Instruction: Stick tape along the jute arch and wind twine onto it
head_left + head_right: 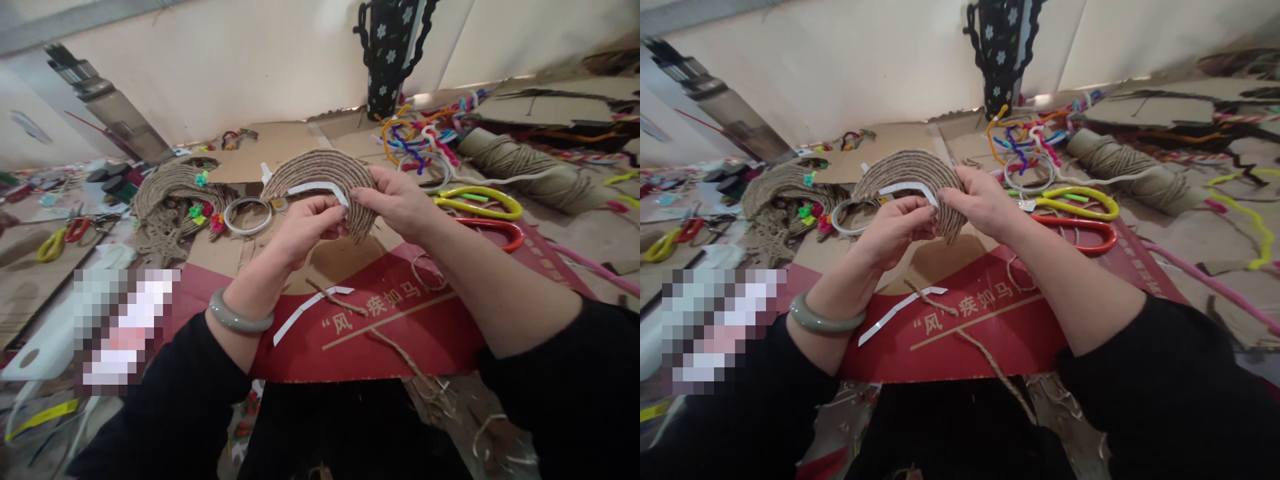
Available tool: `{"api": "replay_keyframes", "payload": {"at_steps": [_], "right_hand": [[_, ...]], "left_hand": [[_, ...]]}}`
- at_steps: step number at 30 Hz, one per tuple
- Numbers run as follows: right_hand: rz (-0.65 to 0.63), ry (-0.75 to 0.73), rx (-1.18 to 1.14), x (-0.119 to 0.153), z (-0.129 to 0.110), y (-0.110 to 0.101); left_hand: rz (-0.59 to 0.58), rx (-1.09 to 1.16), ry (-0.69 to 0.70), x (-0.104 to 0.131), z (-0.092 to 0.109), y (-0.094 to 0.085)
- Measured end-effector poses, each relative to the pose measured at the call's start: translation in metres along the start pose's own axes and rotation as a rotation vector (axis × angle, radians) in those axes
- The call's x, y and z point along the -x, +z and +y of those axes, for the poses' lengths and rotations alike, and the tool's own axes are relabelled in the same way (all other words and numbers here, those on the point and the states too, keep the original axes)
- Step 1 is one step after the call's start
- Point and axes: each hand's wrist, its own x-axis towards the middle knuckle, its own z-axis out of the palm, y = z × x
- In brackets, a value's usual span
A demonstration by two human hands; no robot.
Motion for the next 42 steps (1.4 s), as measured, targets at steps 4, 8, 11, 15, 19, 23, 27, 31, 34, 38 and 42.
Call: {"api": "replay_keyframes", "payload": {"at_steps": [4, 8, 11, 15, 19, 23, 27, 31, 34, 38, 42], "right_hand": [[-0.034, -0.013, 0.01, 0.0001, -0.0005, 0.0004], [-0.011, 0.009, -0.017, 0.0013, -0.0007, 0.003], [-0.03, 0.031, -0.052, 0.0023, -0.0013, 0.005], [-0.019, 0.037, -0.061, 0.0026, -0.0014, 0.0047], [-0.002, 0.04, -0.076, 0.0023, -0.0009, 0.0033], [-0.021, 0.05, -0.056, 0.002, -0.0019, 0.0033], [-0.034, 0.035, -0.074, 0.002, -0.0028, 0.0036], [-0.042, 0.01, -0.087, 0.002, -0.0025, 0.003], [-0.054, 0.018, -0.076, 0.0018, -0.0022, 0.0023], [-0.038, 0.044, -0.048, 0.0012, -0.0012, 0.0026], [-0.021, 0.052, -0.006, 0.0015, 0.0, 0.0062]], "left_hand": [[0.022, -0.029, 0.036, 0.0004, -0.001, 0.0025], [0.086, -0.013, 0.072, -0.0001, 0.0002, 0.0048], [0.125, 0.009, 0.098, -0.001, 0.001, 0.0036], [0.102, 0.058, 0.059, -0.0011, 0.0021, 0.0013], [0.081, 0.048, 0.057, -0.0006, 0.0016, 0.0006], [0.093, 0.022, 0.109, -0.0015, -0.0007, -0.0007], [0.084, 0.048, 0.089, -0.0028, -0.0013, -0.0023], [0.071, 0.084, 0.058, -0.0035, -0.0006, -0.0024], [0.079, 0.086, 0.062, -0.0034, -0.0004, -0.0017], [0.104, 0.072, 0.068, -0.0029, -0.0003, 0.0003], [0.122, 0.057, 0.12, -0.0025, -0.0005, 0.0024]]}}
